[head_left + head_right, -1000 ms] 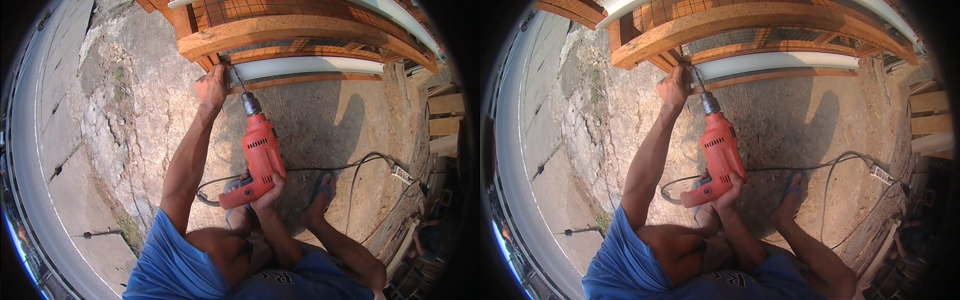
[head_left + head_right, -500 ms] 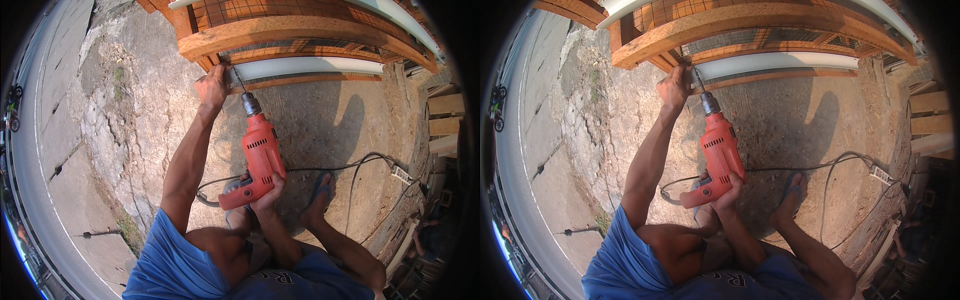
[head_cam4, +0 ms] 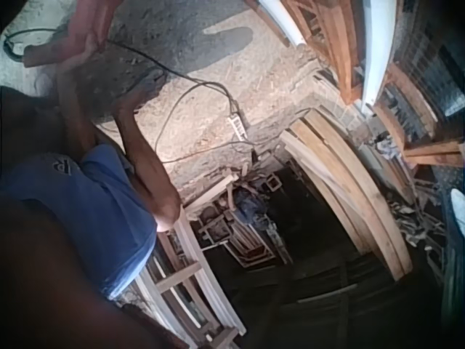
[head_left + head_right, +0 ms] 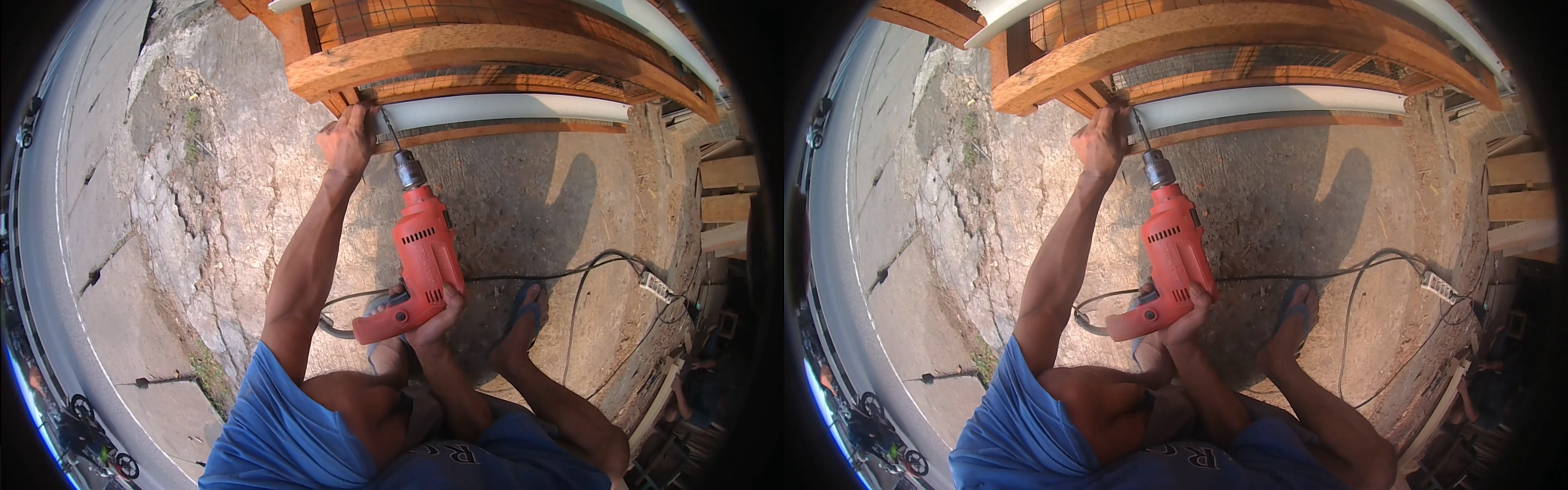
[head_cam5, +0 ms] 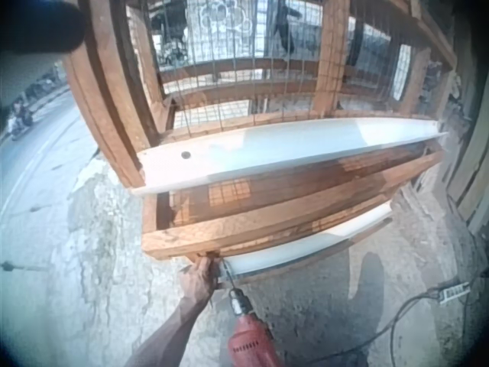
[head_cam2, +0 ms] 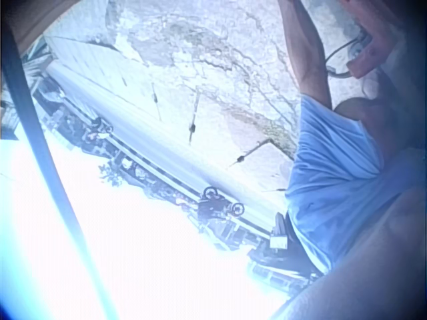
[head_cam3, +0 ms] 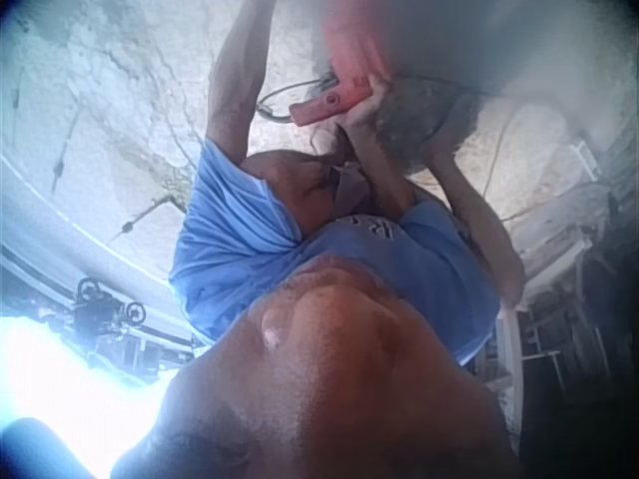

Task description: The person uses a red corded drill to attach white curved plastic pieces to a wooden frame. They position each piece, drill screws into it, and repeat the process for multiple sections of the frame.

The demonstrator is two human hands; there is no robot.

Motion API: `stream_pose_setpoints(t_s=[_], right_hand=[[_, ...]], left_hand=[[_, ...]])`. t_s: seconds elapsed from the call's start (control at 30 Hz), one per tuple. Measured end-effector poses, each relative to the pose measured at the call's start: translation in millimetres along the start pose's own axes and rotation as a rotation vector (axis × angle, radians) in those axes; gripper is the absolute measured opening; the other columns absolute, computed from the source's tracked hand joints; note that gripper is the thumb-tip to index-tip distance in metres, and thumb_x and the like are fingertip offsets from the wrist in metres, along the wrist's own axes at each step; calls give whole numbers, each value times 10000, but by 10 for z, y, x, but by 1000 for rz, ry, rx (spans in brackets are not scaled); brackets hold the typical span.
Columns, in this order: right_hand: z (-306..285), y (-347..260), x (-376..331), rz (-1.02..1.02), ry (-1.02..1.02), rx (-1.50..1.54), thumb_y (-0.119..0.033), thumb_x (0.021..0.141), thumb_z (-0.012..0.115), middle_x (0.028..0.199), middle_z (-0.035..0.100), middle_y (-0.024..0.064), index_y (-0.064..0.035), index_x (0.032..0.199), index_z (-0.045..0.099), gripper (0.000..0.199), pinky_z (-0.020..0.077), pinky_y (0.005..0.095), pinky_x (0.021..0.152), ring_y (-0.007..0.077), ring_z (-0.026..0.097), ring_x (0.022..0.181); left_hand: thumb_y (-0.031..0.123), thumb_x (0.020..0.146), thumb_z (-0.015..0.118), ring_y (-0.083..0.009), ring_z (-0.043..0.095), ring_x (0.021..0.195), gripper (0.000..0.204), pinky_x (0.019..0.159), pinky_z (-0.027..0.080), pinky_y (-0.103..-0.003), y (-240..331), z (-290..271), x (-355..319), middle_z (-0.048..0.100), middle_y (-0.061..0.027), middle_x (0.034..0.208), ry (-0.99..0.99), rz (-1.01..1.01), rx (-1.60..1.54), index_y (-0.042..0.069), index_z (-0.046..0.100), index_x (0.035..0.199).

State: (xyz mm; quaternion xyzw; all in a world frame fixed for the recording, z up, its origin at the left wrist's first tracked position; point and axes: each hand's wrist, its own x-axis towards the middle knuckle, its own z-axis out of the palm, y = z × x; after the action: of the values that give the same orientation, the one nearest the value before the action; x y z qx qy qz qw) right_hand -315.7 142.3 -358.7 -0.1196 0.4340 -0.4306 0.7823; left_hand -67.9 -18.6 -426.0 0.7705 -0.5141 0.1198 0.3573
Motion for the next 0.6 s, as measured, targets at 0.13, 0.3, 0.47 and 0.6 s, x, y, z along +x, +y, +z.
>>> stream_pose_setpoints(t_s=[0.13,0.3,0.47,0.6], right_hand=[[-36,77,24,7,32,31,-516,876,483,1012,661,147,-2,1256,552,643,593,420,619,271,682,721],[-49,100,41,29,14,75,-516,888,464,1004,664,148,1,1259,551,642,592,421,607,269,682,718],[29,28,22,19,-5,34,-489,884,461,977,664,157,8,1239,561,619,588,407,611,261,678,717],[108,-7,51,-4,-4,26,-476,882,463,960,661,159,14,1221,566,604,585,397,612,251,674,713]], left_hand=[[181,847,748,-260,698,685,164,609,532,-359,-68,24,-53,712,-42,848,58,22,-88,138,673,987],[253,795,852,-279,665,825,459,748,526,-396,-139,-71,-268,674,-88,949,79,-268,-247,76,607,1141],[376,734,907,-312,609,1025,710,852,534,-427,-113,-62,-129,561,-176,1185,35,-473,-530,-11,523,1189],[361,739,895,-360,595,1072,722,887,531,-452,-113,-67,48,542,-191,1222,-94,-491,-453,-22,518,1220]])
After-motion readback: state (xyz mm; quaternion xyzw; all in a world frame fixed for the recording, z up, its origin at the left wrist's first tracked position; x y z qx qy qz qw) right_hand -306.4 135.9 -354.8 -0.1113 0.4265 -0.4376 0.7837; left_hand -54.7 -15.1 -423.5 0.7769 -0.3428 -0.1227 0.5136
